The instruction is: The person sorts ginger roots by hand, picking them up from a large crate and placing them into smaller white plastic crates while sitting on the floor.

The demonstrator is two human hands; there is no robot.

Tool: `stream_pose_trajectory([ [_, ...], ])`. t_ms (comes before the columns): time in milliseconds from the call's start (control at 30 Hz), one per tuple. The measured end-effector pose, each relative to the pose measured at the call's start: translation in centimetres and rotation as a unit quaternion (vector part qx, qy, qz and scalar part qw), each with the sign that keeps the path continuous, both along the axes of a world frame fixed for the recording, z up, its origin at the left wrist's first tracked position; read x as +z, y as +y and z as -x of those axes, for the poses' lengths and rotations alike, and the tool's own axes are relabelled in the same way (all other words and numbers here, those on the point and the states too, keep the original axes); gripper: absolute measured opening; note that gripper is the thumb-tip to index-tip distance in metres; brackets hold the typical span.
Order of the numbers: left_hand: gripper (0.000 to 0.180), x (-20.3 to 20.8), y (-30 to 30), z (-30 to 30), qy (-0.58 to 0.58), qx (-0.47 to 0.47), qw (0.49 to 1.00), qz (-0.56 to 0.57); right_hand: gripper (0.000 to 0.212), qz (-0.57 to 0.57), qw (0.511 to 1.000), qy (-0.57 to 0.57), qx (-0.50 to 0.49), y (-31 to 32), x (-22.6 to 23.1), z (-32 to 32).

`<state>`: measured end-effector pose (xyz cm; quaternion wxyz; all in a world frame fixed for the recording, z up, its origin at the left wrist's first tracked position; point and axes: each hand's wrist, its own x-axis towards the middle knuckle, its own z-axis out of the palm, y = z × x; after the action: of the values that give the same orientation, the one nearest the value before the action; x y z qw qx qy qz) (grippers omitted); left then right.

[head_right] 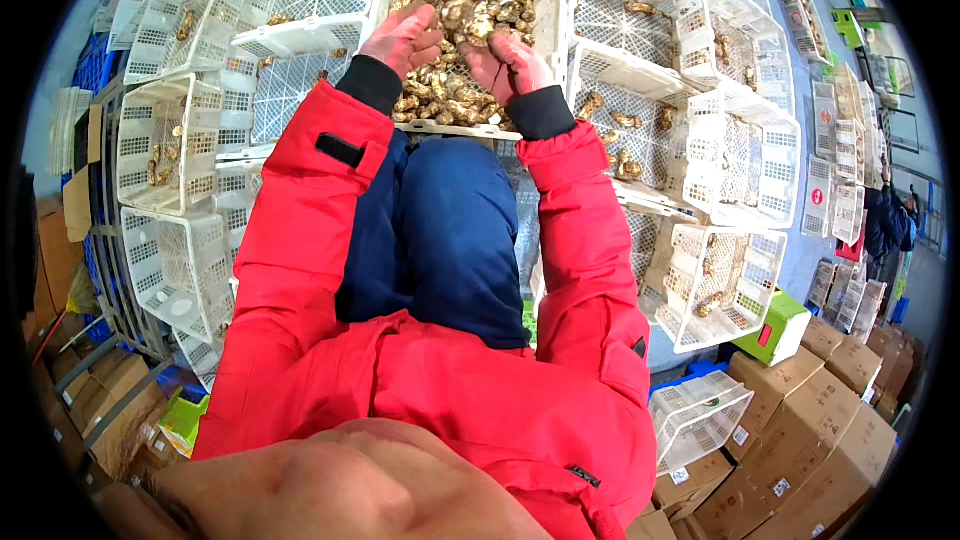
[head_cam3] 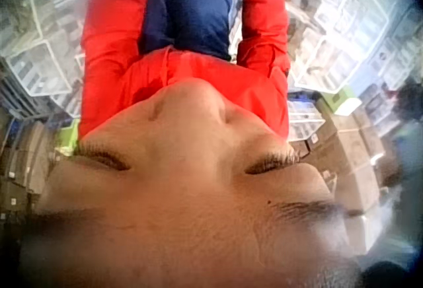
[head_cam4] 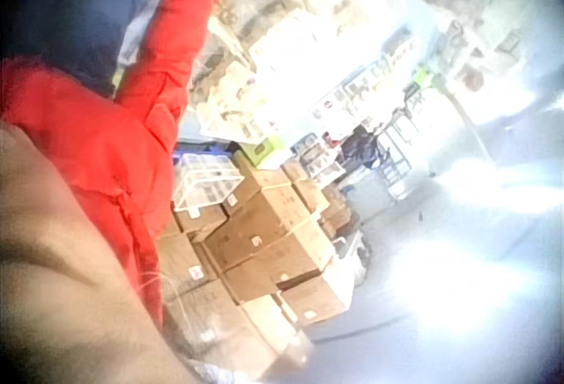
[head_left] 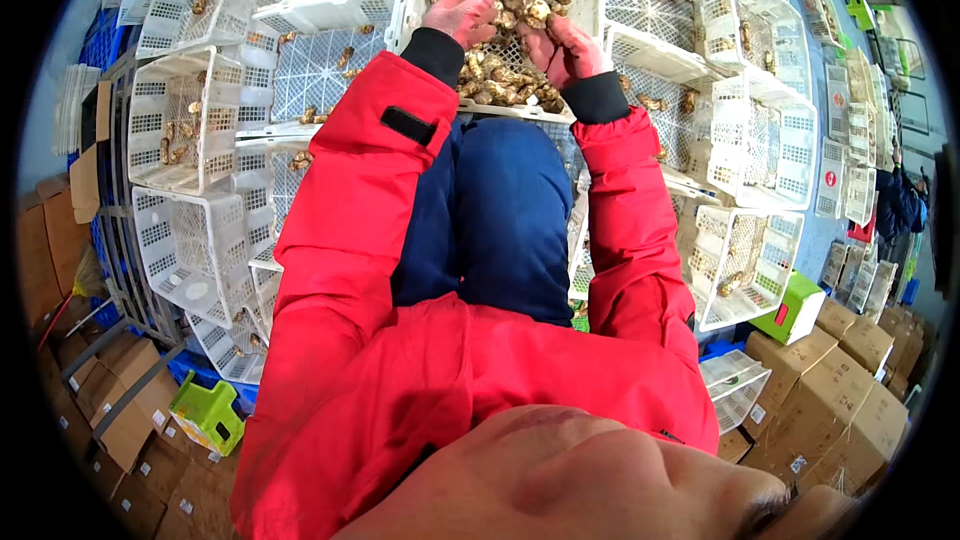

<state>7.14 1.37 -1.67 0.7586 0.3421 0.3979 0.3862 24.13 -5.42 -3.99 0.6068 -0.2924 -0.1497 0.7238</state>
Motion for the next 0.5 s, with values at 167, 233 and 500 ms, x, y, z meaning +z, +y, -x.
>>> stream_pose_trajectory([
  [167,0.038,0.8,-0.9,-0.6,0.036,-0.017,0.999,-0.015,0.045,-0.086,0.912,-0.400,-0.018,-2.0,2.3,1.2],
  [233,0.039,0.7,-0.8,-0.6,0.084,-0.018,0.996,-0.022,0.069,-0.218,0.686,-0.688,-0.094,-1.7,2.1,1.2],
  [500,0.046,0.6,-0.4,-0.9,0.049,0.028,0.998,-0.017,0.020,-0.058,0.850,-0.523,-0.005,-0.4,1.2,3.0],
])
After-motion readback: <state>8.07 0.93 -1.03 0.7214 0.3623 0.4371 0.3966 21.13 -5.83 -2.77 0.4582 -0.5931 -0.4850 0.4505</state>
